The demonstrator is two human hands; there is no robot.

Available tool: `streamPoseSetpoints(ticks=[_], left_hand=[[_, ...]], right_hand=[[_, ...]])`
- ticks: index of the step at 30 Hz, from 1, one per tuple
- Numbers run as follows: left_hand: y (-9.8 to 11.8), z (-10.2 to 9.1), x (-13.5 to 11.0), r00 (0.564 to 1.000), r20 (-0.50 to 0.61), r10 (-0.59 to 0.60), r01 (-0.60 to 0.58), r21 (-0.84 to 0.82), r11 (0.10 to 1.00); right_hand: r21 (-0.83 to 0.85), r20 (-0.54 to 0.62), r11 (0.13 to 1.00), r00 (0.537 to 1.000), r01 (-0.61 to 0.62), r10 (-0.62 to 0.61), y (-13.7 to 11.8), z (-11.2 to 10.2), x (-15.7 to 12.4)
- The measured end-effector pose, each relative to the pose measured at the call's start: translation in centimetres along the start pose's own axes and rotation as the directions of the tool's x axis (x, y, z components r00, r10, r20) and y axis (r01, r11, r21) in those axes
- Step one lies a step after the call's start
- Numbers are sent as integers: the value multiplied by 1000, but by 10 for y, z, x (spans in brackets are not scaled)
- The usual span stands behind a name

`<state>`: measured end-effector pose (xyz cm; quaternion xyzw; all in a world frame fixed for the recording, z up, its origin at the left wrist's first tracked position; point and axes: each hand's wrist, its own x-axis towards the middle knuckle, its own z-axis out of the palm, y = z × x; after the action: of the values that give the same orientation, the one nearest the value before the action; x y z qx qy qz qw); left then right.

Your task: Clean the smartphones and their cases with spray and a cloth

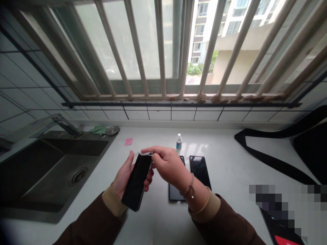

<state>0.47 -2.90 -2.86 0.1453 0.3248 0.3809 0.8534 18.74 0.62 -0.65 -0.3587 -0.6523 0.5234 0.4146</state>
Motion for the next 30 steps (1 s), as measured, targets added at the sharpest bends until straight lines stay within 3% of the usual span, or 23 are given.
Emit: streamPoseSetpoints(ticks=[7, 11, 15, 20, 23, 26, 28, 30], left_hand=[[-2, -8, 13, 983, -84, 164, -174, -136, 975], [-6, -14, 22, 946, -144, 290, -313, -179, 933], [-7, -12, 23, 911, -204, 358, -396, -197, 897], [-1, -15, 20, 814, -403, 418, -514, -163, 842], [5, -18, 19, 745, -470, 473, -587, -125, 800], [10, -15, 16, 741, -445, 502, -616, -156, 772], [11, -11, 13, 752, -403, 521, -624, -180, 761], [11, -7, 11, 733, -382, 563, -654, -169, 737]], right_hand=[[-213, -111, 970, 983, 119, -145, 7, 7, -1], [-282, -68, 937, 969, 209, -237, 13, 21, -4], [-275, -32, 934, 969, 227, -245, 15, 32, -7], [-140, -44, 985, 993, 102, -109, 15, 39, -11], [-43, -44, 999, 999, 30, -32, 16, 40, -9], [130, -38, 991, 999, -30, 35, 18, 42, -6], [289, -17, 955, 997, -61, 69, 20, 45, -4], [415, 17, 904, 995, -100, 102, 22, 48, -4]])
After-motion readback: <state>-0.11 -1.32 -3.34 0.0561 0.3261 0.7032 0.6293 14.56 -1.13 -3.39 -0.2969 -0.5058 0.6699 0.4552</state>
